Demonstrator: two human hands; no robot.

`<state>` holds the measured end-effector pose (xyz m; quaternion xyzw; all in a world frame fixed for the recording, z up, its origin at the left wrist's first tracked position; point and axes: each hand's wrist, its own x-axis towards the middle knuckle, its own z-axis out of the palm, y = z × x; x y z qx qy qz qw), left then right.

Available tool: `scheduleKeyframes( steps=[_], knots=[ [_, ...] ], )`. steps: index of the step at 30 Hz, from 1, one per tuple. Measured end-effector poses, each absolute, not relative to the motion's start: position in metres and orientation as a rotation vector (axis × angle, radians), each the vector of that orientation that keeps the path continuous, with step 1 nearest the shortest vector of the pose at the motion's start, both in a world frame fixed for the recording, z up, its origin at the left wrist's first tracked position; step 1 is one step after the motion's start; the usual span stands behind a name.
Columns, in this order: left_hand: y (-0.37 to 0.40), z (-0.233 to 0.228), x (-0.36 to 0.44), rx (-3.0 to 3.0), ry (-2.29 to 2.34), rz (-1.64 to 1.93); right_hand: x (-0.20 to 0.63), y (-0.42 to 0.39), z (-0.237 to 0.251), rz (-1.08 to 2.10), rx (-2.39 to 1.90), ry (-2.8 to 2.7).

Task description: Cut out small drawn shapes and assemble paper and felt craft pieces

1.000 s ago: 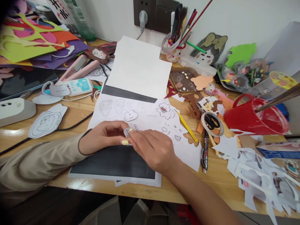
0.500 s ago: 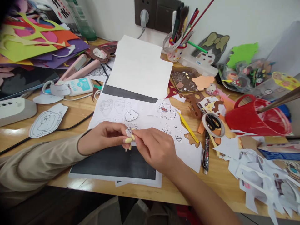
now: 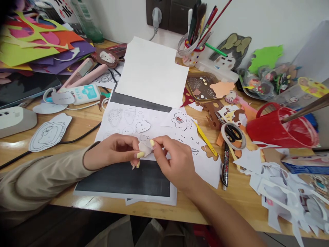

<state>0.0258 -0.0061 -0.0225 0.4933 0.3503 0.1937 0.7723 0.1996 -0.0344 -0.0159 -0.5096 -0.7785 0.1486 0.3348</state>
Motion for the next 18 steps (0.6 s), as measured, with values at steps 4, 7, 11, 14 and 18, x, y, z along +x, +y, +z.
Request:
scheduleKeyframes(
  steps=[4, 7, 11, 14, 18],
  knots=[
    [-0.008, -0.023, 0.026, 1.048, 0.764, 0.393, 0.205, -0.033, -0.014, 0.513, -1.422, -1.895],
    [-0.008, -0.023, 0.027, 1.034, 0.755, 0.4, 0.213, -0.027, -0.016, 0.497, -1.481, -1.775],
    [-0.006, -0.026, 0.026, 1.026, 0.776, 0.508, 0.225, -0.015, -0.022, 0.071, -1.48, -1.995],
    [-0.003, -0.029, 0.024, 1.059, 0.842, 0.674, 0.231, -0.01, -0.024, 0.015, -1.491, -2.237],
    [-0.003, -0.03, 0.024, 1.162, 0.931, 0.76, 0.227, -0.013, -0.017, 0.276, -1.497, -2.176]
  ],
)
